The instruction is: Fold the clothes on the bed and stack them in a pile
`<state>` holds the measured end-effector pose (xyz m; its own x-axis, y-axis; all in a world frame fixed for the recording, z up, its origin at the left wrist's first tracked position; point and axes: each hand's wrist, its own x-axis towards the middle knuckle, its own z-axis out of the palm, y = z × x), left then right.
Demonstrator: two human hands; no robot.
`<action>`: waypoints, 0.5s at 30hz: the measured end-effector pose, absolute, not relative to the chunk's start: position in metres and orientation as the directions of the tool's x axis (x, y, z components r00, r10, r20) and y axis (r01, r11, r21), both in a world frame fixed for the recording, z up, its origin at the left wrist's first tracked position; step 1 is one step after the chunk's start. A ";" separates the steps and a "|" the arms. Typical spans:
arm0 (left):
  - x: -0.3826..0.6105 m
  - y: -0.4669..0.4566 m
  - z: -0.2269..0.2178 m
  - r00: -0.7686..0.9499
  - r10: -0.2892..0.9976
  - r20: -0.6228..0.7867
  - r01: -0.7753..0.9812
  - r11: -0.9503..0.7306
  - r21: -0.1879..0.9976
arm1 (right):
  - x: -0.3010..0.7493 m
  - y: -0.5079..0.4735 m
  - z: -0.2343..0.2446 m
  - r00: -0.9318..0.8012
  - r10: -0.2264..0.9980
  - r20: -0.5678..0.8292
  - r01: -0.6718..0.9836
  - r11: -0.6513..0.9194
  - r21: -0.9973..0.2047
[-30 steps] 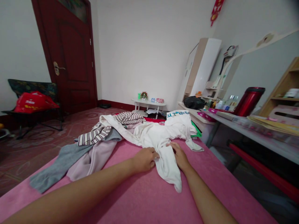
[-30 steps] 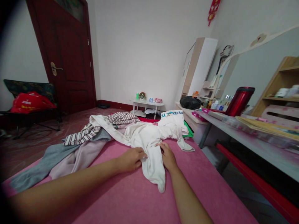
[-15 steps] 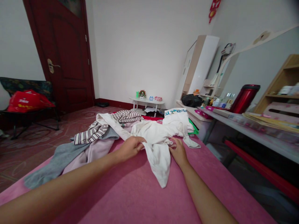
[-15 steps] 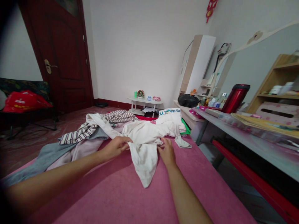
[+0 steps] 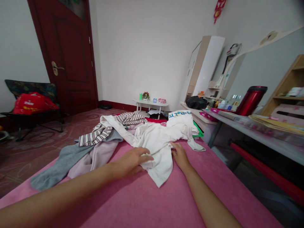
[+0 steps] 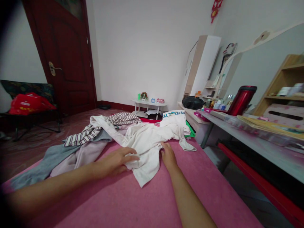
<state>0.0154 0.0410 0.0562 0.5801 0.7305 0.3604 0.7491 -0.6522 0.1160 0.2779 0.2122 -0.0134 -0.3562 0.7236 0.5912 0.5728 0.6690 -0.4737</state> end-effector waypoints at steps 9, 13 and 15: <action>0.034 0.044 0.040 0.598 0.717 0.359 0.699 -0.685 0.204 | 0.283 0.199 0.004 -0.182 0.773 0.608 0.647 0.560 -0.517; 0.023 0.043 0.056 0.365 0.834 0.414 0.661 -0.546 0.515 | 0.287 0.194 0.034 0.151 0.774 0.615 0.484 0.485 -0.728; 0.017 0.040 0.071 0.229 0.872 0.432 0.539 -0.483 0.690 | 0.288 0.187 0.061 0.265 0.758 0.596 0.263 0.538 -0.801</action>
